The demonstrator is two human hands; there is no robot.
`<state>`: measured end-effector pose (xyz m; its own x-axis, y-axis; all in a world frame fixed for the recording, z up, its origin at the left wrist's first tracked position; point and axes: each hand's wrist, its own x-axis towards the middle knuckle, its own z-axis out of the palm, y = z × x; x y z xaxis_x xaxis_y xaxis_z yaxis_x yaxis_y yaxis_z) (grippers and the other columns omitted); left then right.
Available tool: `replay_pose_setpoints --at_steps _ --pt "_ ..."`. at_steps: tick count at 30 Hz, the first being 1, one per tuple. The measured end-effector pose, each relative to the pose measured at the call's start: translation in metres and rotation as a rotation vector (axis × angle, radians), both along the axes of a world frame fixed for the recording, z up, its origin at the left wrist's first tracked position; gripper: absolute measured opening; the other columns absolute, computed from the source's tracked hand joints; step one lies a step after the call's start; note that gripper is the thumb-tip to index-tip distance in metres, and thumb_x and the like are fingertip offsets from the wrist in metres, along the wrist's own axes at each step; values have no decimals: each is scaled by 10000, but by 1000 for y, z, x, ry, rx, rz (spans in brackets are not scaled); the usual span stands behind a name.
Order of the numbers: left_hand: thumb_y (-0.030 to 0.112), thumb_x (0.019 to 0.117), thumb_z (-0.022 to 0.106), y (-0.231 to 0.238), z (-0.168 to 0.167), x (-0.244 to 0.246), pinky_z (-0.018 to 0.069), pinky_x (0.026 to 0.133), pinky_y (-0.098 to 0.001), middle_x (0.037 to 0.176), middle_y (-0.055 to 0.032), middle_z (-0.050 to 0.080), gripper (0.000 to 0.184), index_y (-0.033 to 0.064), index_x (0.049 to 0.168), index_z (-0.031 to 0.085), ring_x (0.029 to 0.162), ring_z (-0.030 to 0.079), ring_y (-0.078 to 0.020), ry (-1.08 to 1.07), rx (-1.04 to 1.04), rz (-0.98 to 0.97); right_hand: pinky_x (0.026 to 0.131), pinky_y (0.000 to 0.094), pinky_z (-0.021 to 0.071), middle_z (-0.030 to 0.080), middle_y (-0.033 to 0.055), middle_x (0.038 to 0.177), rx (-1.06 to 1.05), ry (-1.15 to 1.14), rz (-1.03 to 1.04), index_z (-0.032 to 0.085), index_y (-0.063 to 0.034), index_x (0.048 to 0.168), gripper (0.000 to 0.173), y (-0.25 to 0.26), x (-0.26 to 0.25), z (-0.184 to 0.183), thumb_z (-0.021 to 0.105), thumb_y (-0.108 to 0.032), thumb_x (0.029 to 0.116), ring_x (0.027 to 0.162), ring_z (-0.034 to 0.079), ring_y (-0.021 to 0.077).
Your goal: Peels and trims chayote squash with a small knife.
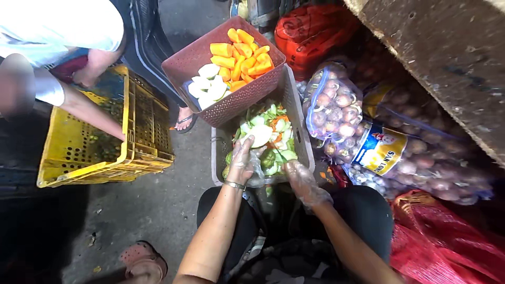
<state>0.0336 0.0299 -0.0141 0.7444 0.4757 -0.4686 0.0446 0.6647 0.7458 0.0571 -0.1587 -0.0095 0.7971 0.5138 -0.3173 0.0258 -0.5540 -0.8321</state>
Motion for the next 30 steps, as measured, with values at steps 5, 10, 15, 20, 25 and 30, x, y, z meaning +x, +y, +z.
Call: replay_pose_setpoints --at_steps 5,10,15,20,25,30 --pt "43 1024 511 -8 29 -23 600 823 -325 1147 -134 647 414 82 1418 390 961 690 -200 12 35 -262 862 446 524 674 162 960 -10 -84 77 651 4 1156 424 -4 3 12 351 -290 1103 931 658 246" --pt "91 967 560 -9 26 -34 583 762 -305 1128 -58 648 631 262 1519 305 899 672 -137 -32 130 -417 927 493 510 684 181 1052 25 -44 133 647 -3 1211 428 -3 12 21 363 -309 1117 1019 658 271" --pt "296 1089 439 -15 4 -27 567 702 -272 993 -48 644 328 129 1372 451 807 640 -115 10 -73 -183 835 476 541 697 158 941 79 -175 29 671 2 1160 451 -6 -10 1 366 -320 1084 897 678 259" --pt "440 1078 423 -16 4 -19 564 674 -269 1032 -40 648 381 189 1354 497 813 649 -123 52 -151 -63 866 569 543 711 205 999 -76 -124 288 648 -12 1249 510 -6 -32 2 370 -413 1101 959 706 361" --pt "506 1052 425 -13 0 -13 520 556 -239 796 5 590 362 177 1053 576 630 588 -99 88 -378 43 731 511 580 716 174 875 10 -424 143 690 9 1149 530 -6 -35 0 358 -400 1093 814 723 326" --pt "482 1058 430 -13 -2 -10 473 487 -215 732 13 551 353 167 966 560 536 520 -77 135 -380 117 716 516 589 736 164 895 -203 -535 186 706 -34 1128 530 0 -31 4 394 -461 1082 822 742 341"
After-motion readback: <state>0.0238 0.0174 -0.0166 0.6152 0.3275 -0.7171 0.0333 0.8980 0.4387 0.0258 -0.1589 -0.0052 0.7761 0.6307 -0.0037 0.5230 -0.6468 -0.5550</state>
